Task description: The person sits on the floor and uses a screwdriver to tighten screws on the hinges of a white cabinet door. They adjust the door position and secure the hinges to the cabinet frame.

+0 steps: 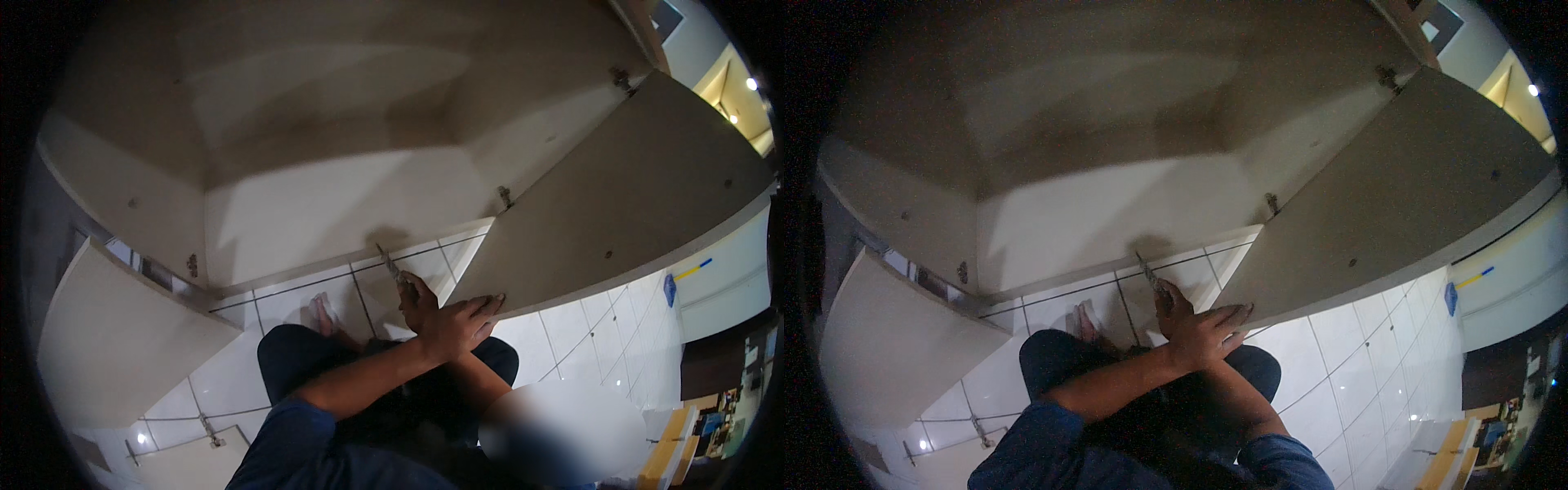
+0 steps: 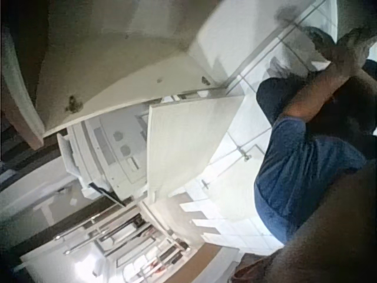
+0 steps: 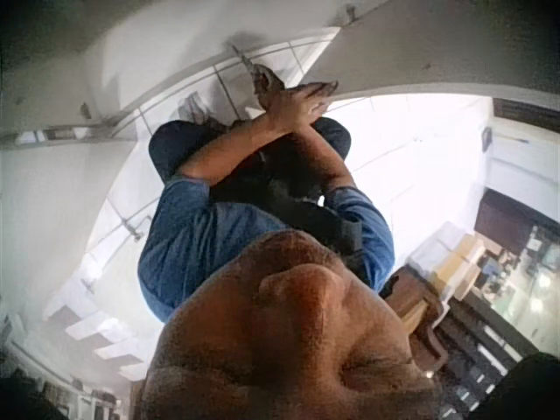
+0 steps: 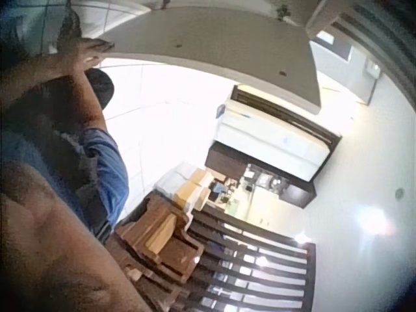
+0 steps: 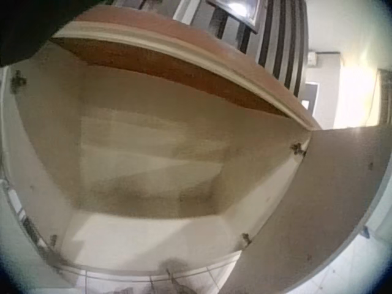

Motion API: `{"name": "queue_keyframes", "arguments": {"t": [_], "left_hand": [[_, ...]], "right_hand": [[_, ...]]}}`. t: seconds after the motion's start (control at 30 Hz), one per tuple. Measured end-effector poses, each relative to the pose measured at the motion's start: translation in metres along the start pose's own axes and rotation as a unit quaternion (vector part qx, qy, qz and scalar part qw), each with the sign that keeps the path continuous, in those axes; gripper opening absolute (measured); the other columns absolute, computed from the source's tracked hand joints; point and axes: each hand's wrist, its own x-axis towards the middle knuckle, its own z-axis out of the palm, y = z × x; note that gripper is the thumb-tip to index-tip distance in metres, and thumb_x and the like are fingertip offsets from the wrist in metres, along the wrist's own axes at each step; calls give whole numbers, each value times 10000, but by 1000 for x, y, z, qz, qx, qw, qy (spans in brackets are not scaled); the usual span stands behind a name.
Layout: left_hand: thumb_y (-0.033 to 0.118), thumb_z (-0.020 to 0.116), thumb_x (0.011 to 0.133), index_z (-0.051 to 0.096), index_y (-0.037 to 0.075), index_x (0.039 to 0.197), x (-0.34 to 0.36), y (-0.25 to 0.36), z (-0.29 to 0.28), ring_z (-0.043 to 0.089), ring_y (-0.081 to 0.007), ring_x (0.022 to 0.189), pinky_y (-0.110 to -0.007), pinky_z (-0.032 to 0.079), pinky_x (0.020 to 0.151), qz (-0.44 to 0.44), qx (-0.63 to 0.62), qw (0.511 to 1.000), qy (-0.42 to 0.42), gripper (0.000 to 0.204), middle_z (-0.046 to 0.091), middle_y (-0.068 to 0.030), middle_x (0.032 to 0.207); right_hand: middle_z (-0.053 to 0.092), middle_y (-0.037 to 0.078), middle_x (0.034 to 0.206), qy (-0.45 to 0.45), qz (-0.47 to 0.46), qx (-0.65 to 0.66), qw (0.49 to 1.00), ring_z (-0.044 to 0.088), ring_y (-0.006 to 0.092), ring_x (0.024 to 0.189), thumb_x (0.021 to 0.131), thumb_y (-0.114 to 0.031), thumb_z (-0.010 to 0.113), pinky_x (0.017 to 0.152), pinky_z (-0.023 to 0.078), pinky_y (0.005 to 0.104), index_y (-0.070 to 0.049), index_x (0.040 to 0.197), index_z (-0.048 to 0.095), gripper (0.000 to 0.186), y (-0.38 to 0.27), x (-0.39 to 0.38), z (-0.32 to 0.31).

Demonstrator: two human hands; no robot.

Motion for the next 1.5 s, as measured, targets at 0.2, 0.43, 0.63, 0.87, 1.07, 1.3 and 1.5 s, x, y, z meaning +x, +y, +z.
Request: {"name": "queue_keyframes", "arguments": {"t": [0.2,0.43,0.63,0.87,1.07,1.3,1.5], "left_hand": [[217,772,839,583,69,1368,-2,19,32,728,-275,960,-404,600,813,27,-6,999,22,581,696,-161,1134],[193,738,873,568,49,1383,-8,19,29,712,-338,985,-450,569,881,24,30,999,26,557,708,-204,1125],[198,647,949,557,-1,1379,-4,-5,-4,679,-397,816,-464,562,769,-81,61,992,75,482,693,-253,942],[205,628,958,613,-36,1177,29,-54,-49,654,-480,981,-491,519,865,-235,84,960,125,326,677,-306,1050],[249,655,943,612,-36,1129,53,-74,-76,677,-440,921,-464,526,818,-275,118,951,78,342,695,-267,956],[242,708,895,682,-25,1052,21,-36,-57,712,-365,835,-401,544,769,-210,23,977,27,311,718,-234,903],[239,740,875,691,0,1144,14,10,-32,723,-340,838,-383,556,778,-149,-29,988,-24,363,730,-210,936]], "right_hand": [[649,74,746,13,-18,-73,997,619,148,647,1003,-203,611,635,519,316,-78,1367,581,386,3,-11,-26],[677,170,1066,-3,22,-137,990,651,252,964,994,-228,625,883,510,402,-93,1375,552,411,15,-37,-42],[534,226,1408,-192,-180,-107,959,509,313,1315,1000,-181,589,1098,399,428,-17,1449,447,499,-8,-93,-41],[673,252,1188,-215,-116,-64,968,665,381,1095,1010,-164,573,944,510,429,-37,1361,557,374,-58,-174,-56],[686,210,1186,-167,-67,29,983,676,282,1072,1006,-145,596,947,513,386,-69,1364,573,367,-60,-236,-111],[697,154,1152,-171,-69,69,980,653,221,1028,1015,-147,598,932,509,368,-87,1380,567,372,-66,-254,-119],[682,129,1131,-187,-75,72,977,621,189,1019,1021,-148,594,928,493,338,-71,1369,577,357,-70,-257,-117]]}}
